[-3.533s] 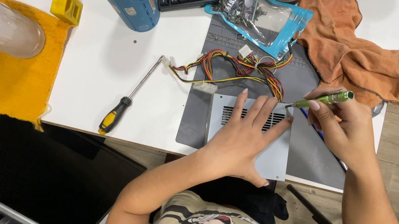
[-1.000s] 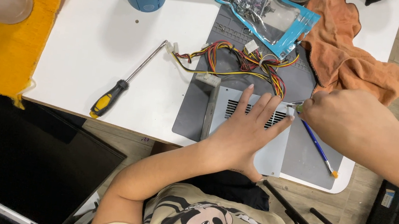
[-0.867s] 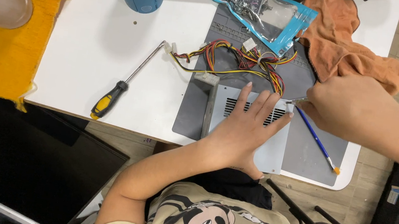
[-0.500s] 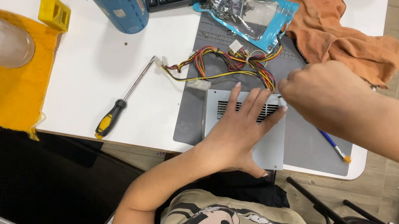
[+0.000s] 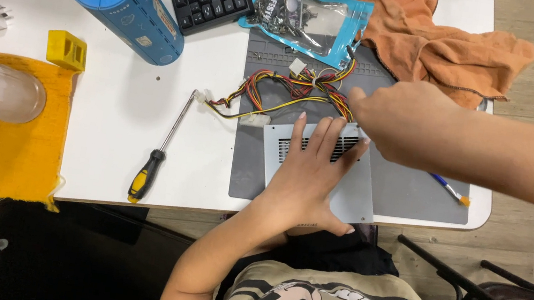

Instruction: Cleaning the ventilation holes of a computer power supply unit cover using a small precision tool

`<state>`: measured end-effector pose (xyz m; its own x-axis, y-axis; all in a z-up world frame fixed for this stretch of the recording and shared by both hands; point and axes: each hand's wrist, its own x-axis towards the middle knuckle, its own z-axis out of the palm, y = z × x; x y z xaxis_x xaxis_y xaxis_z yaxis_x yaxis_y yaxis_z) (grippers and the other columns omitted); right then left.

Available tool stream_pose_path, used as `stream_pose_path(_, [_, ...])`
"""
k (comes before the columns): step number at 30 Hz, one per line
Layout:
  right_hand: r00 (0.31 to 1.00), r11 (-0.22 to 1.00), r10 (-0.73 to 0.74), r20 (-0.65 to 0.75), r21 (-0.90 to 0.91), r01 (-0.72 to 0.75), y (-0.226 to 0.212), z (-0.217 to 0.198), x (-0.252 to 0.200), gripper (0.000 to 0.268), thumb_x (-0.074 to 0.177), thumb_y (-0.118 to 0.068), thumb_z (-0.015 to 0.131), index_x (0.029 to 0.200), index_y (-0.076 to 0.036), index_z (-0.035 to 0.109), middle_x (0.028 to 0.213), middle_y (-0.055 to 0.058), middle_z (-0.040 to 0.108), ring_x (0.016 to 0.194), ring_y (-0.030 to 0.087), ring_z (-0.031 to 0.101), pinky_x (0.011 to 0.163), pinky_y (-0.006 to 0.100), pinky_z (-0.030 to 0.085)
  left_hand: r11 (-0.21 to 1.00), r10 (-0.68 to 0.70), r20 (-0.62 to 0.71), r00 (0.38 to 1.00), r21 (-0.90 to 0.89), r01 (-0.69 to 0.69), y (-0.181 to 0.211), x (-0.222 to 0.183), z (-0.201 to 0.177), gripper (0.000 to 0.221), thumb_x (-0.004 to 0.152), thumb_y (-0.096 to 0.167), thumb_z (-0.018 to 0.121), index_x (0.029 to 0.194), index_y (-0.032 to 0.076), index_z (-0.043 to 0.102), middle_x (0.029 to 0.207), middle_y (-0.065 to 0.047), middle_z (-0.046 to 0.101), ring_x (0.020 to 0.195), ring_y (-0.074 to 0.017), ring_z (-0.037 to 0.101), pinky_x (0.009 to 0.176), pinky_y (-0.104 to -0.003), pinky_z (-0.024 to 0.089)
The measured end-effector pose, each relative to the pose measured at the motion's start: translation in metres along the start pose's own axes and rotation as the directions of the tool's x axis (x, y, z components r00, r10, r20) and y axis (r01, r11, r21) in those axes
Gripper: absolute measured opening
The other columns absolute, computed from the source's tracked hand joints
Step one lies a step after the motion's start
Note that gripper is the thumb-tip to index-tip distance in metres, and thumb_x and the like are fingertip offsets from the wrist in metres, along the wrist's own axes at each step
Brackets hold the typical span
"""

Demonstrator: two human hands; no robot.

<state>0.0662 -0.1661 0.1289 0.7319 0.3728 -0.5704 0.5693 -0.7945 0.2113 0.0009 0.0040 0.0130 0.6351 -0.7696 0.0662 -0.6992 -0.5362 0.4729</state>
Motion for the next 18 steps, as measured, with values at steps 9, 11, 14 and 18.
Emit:
stream_pose_path(9, [0.977,0.918,-0.212,0.033,-0.337,0.21,-0.006,0.004,-0.008,0.013,0.089,-0.001,0.071,0.081,-0.012,0.072,0.063,0.002,0.066,0.053,0.016,0.065,0.045,0.026,0.052,1.0,0.001,-0.007,1.0,-0.001,-0.001,0.002,0.001,-0.003,0.13,0.046,0.074,0.088,0.152,0.01,0.05,0.16,-0.034,0.029,0.155,-0.048,0.021,0.124,-0.076,0.0])
stream_pose_path(11, [0.977,0.914,-0.207,0.048,-0.347,0.211,-0.001,0.014,-0.002,0.015,0.089,-0.001,0.069,0.08,-0.013,0.071,0.062,0.002,0.064,0.051,0.016,0.063,0.044,0.026,0.051,1.0,-0.001,-0.008,1.0,-0.001,0.001,-0.001,0.001,0.002,0.13,0.045,0.075,0.088,0.151,0.011,0.051,0.16,-0.034,0.029,0.155,-0.0479,0.021,0.124,-0.076,0.0])
stream_pose_path(14, [0.964,0.987,0.017,0.265,-0.156,0.026,0.003,0.021,0.004,0.024,0.096,-0.007,0.054,0.09,-0.025,0.07,0.087,-0.008,0.074,0.074,0.022,0.073,0.056,0.034,0.053,0.964,0.044,-0.023,0.999,0.265,-0.036,-0.004,-0.001,0.01,0.16,0.039,0.099,0.089,0.163,0.016,0.03,0.16,-0.031,0.029,0.154,-0.0447,0.025,0.124,-0.074,0.013])
stream_pose_path(18, [0.96,0.967,0.165,0.228,0.154,-0.202,0.008,0.026,-0.004,0.014,0.091,-0.012,0.051,0.103,-0.009,0.057,0.086,0.012,0.075,0.077,0.036,0.073,0.058,0.046,0.051,0.961,0.052,-0.067,0.996,0.275,-0.032,-0.005,-0.002,0.01,0.164,0.037,0.101,0.091,0.163,0.016,0.028,0.159,-0.029,0.033,0.154,-0.0433,0.029,0.125,-0.073,0.016])
